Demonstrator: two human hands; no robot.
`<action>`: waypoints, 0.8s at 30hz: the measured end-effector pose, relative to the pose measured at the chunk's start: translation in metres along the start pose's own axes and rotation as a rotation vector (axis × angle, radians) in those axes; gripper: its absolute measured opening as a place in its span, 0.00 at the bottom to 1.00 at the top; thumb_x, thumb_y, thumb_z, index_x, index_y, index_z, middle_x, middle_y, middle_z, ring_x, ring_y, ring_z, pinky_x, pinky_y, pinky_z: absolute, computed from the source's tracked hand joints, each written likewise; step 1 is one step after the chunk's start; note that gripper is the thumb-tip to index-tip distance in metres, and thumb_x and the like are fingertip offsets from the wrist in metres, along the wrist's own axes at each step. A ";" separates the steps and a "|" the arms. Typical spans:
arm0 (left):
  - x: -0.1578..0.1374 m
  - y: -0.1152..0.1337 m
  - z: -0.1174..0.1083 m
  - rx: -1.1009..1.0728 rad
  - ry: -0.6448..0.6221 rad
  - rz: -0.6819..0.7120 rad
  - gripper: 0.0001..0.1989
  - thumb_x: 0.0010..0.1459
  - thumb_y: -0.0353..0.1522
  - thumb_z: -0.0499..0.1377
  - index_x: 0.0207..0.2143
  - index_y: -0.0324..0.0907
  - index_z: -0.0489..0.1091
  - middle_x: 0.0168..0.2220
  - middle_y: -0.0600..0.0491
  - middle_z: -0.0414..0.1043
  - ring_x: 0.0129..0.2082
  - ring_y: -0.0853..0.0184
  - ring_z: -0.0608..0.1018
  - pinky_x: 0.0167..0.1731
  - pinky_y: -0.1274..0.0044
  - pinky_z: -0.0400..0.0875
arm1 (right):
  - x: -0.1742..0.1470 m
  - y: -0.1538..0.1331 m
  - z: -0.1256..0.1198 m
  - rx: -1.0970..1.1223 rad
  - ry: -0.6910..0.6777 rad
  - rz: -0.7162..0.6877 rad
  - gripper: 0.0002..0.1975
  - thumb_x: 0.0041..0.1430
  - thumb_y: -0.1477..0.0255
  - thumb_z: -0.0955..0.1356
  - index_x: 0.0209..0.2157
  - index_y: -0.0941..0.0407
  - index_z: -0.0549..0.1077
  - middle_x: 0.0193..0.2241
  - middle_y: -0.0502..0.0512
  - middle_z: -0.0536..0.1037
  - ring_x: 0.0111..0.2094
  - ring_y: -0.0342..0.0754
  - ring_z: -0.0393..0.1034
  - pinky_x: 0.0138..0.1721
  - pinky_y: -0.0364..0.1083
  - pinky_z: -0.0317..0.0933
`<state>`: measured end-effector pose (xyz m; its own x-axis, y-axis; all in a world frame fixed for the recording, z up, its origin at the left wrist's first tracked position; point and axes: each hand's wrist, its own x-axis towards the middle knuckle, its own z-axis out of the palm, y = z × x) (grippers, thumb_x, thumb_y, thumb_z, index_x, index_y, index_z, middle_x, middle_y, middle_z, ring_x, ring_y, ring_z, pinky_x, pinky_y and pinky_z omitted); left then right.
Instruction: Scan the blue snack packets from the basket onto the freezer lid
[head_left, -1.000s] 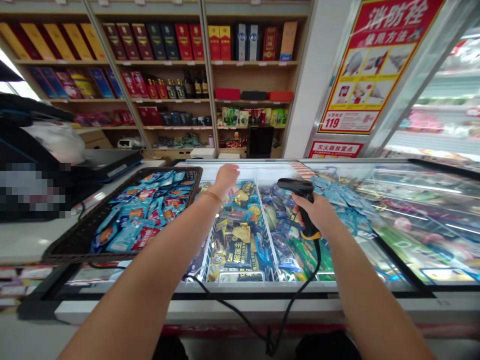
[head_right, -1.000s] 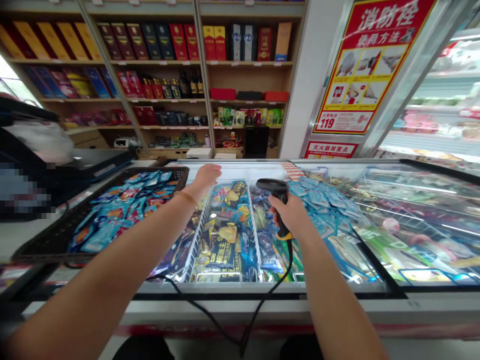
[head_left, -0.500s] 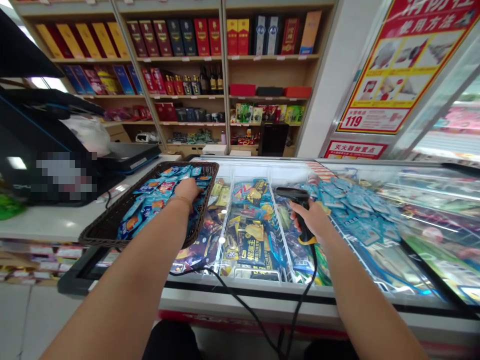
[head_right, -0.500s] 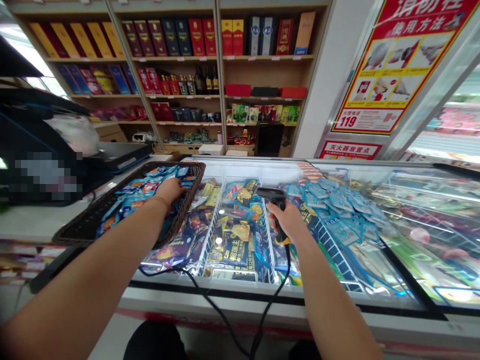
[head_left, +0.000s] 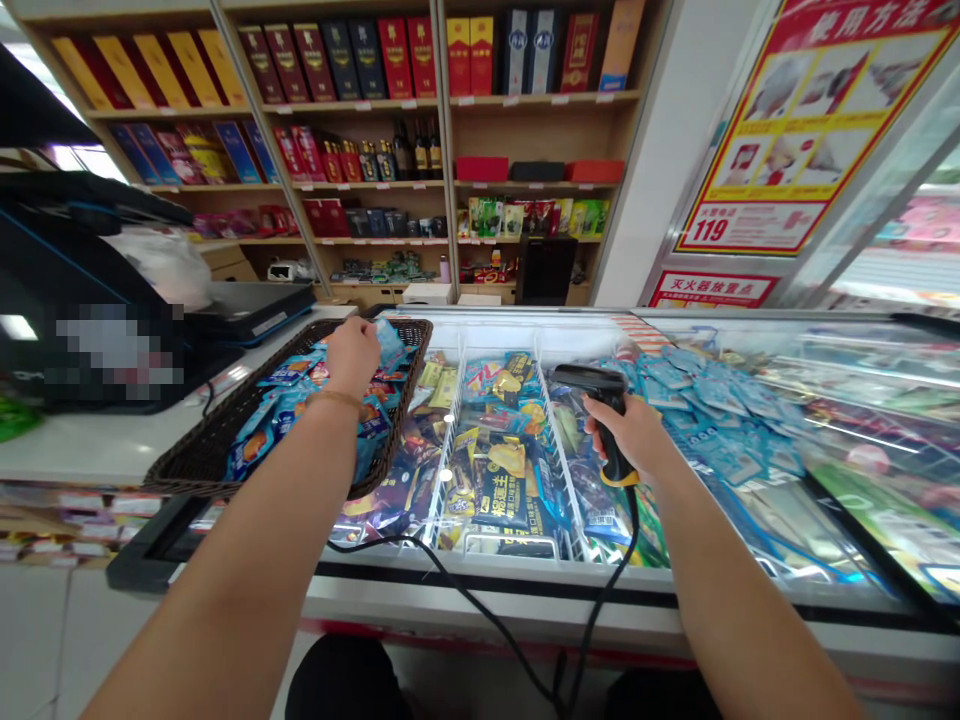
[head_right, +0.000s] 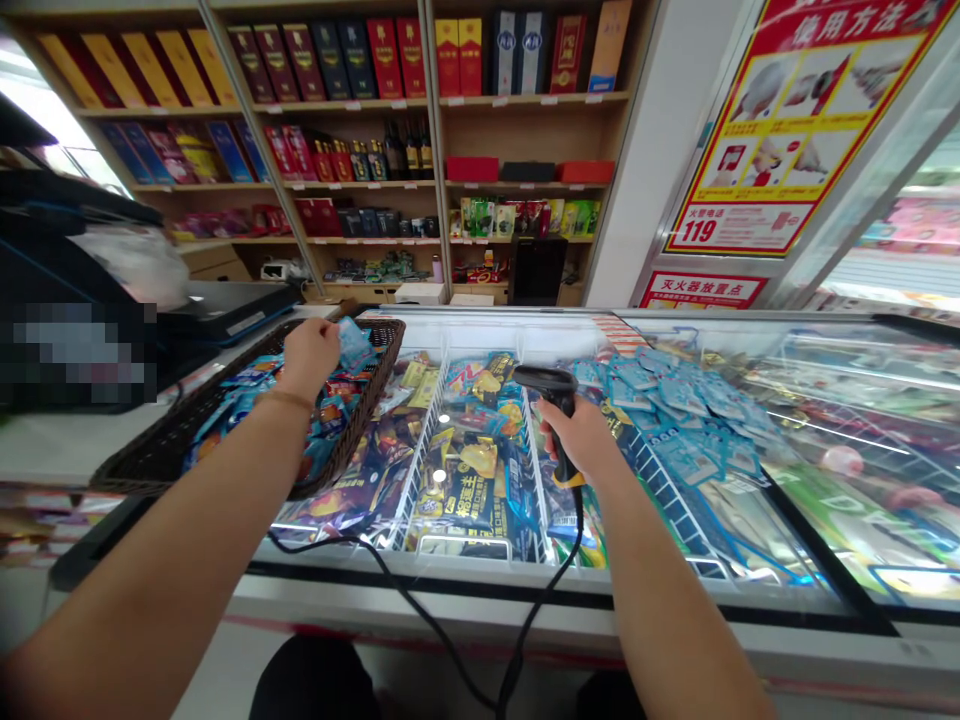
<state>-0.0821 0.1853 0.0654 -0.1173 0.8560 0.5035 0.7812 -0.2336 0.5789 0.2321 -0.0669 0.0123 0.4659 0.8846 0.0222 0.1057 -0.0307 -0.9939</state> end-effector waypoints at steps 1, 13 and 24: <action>0.000 0.008 -0.002 -0.146 0.026 -0.045 0.07 0.59 0.31 0.55 0.27 0.41 0.67 0.32 0.46 0.74 0.42 0.59 0.77 0.49 0.68 0.71 | 0.000 -0.001 0.000 0.002 0.000 0.000 0.13 0.55 0.63 0.72 0.32 0.56 0.68 0.19 0.48 0.73 0.13 0.42 0.65 0.12 0.42 0.59; -0.076 0.129 0.019 -1.469 -0.530 -0.634 0.10 0.51 0.18 0.59 0.33 0.39 0.68 0.33 0.50 0.77 0.40 0.65 0.82 0.45 0.72 0.78 | -0.005 -0.007 -0.002 0.022 0.035 -0.002 0.17 0.52 0.59 0.74 0.29 0.55 0.67 0.18 0.48 0.72 0.13 0.42 0.64 0.13 0.42 0.59; -0.143 0.134 0.103 -1.551 -0.584 -0.728 0.14 0.52 0.29 0.66 0.40 0.42 0.67 0.37 0.50 0.78 0.41 0.62 0.82 0.48 0.64 0.77 | -0.003 0.003 -0.005 -0.044 0.020 -0.063 0.15 0.56 0.59 0.71 0.31 0.54 0.67 0.19 0.47 0.73 0.14 0.42 0.65 0.13 0.42 0.59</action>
<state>0.1026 0.0788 0.0048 0.3368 0.9271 -0.1646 -0.5821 0.3425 0.7374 0.2353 -0.0719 0.0100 0.4748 0.8758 0.0869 0.1731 0.0039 -0.9849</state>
